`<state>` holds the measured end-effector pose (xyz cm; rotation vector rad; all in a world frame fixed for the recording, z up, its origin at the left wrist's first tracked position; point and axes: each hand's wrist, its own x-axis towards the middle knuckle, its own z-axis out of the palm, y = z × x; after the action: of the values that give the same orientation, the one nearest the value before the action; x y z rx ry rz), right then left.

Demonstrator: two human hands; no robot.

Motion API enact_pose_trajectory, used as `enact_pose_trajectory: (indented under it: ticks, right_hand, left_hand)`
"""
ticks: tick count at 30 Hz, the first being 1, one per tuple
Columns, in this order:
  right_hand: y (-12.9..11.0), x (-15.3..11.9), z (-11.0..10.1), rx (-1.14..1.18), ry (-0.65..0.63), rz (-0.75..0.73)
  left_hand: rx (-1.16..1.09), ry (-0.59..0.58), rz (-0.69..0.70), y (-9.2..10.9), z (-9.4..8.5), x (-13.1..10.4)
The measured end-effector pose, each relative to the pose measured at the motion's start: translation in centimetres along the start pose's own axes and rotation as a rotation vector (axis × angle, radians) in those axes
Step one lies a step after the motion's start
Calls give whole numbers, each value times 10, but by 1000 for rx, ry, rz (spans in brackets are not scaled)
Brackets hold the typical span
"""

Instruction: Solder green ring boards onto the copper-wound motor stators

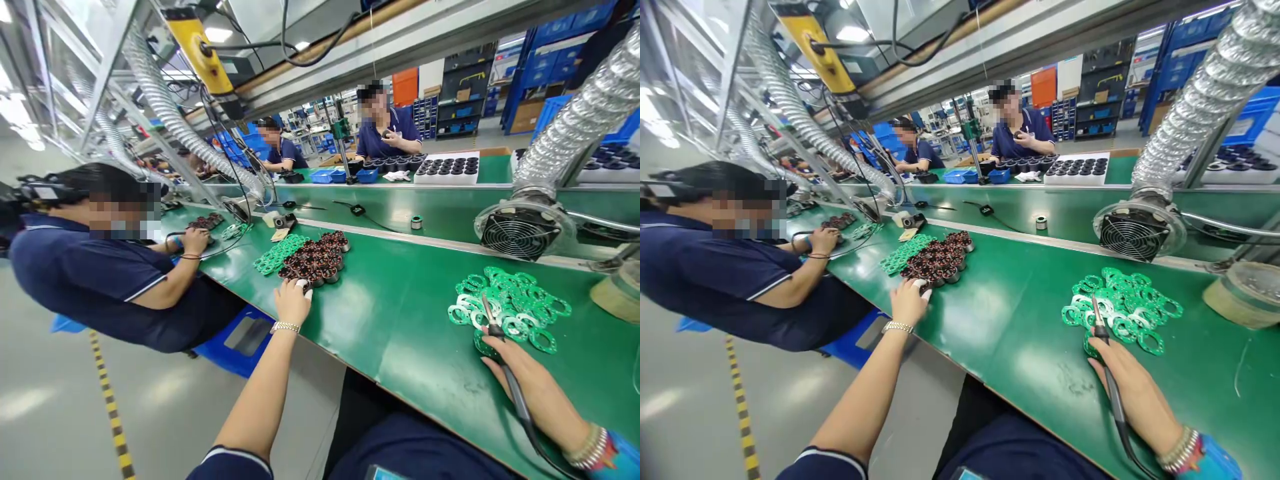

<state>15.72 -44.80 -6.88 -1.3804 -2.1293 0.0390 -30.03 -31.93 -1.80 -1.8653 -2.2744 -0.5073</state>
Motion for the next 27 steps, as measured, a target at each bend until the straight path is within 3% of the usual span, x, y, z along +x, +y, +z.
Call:
enact_pose_trajectory:
  ticks: [4, 8, 13, 17, 21, 27]
  right_hand:
    - [-4, 3, -3, 36, 15, -19]
    - [-4, 3, -3, 52, 6, -8]
    - [-8, 6, -9, 109, -23, 34]
    - [-12, 10, -15, 189, -36, 105]
    - [-22, 6, -21, 260, -16, 175]
    - [-58, -15, -24, 296, -123, 137]
  left_hand:
    - [-125, -23, 17, 0, 1, -11]
    - [-319, -118, 158, 17, -2, -45]
    - [-719, -369, 462, 77, -7, -101]
    - [-884, -515, 603, 129, -11, -130]
    - [-861, -582, 612, 153, -9, -142]
    - [-828, -598, 549, 158, -2, -145]
